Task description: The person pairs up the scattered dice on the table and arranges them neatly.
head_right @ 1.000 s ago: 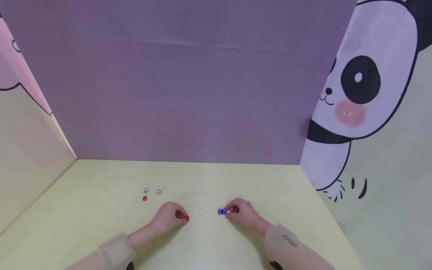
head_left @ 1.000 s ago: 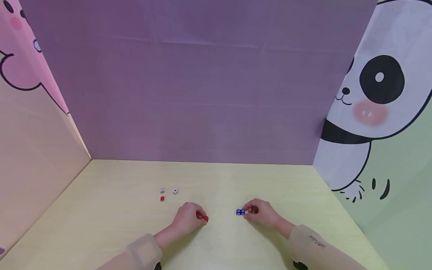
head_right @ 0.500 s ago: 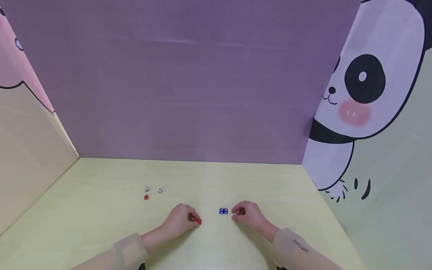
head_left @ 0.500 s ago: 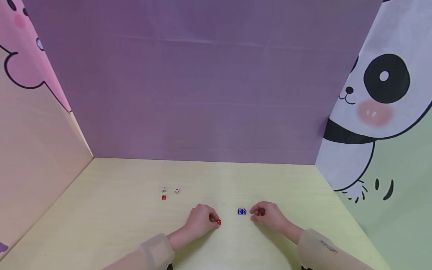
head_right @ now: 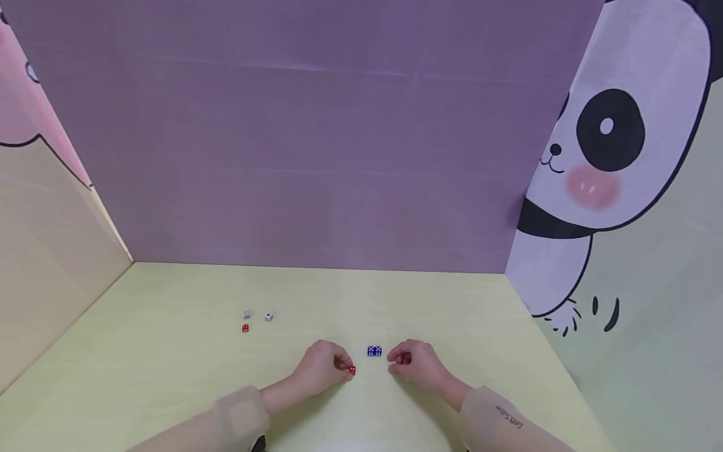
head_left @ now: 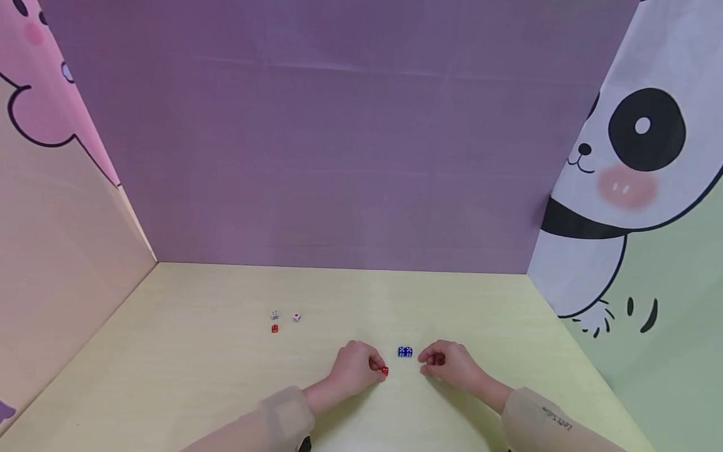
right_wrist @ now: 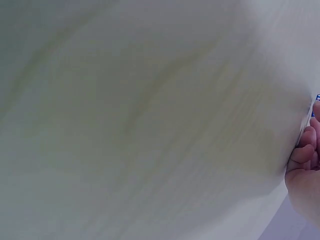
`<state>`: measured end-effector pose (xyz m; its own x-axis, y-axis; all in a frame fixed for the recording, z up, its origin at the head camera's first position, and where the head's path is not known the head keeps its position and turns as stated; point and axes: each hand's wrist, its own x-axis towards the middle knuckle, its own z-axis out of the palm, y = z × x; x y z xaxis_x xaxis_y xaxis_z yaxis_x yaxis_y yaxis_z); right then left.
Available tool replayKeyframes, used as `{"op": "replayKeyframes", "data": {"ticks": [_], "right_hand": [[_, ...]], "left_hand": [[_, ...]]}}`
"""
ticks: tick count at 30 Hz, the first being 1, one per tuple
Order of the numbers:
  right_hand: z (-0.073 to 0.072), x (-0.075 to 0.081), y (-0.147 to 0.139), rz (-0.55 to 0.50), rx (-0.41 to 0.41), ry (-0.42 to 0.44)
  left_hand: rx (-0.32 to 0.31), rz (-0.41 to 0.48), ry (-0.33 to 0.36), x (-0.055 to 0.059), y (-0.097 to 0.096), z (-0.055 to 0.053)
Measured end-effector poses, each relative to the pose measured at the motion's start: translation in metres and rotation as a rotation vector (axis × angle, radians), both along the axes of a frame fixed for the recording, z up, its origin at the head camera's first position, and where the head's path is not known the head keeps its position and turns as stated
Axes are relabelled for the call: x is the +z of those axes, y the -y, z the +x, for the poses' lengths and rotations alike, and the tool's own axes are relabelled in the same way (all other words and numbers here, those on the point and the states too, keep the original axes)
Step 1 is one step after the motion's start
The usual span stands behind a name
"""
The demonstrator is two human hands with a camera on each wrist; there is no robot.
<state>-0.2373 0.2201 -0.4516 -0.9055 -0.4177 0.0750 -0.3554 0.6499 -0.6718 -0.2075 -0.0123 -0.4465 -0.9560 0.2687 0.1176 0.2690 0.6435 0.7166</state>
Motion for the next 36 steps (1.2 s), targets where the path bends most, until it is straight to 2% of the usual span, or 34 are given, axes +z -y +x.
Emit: {"op": "replayKeyframes", "data": {"ticks": [12, 26, 36], "right_hand": [[0.003, 0.003, 0.006, -0.016, 0.076, -0.022], [0.003, 0.0, 0.008, -0.025, 0.097, -0.056], [0.0, -0.005, 0.011, -0.02, 0.093, -0.098]], "left_hand": [[0.007, -0.053, -0.077, -0.001, -0.024, -0.004], [0.043, -0.063, -0.095, -0.001, -0.042, -0.007], [0.095, -0.11, -0.102, 0.0, -0.05, -0.006]]}}
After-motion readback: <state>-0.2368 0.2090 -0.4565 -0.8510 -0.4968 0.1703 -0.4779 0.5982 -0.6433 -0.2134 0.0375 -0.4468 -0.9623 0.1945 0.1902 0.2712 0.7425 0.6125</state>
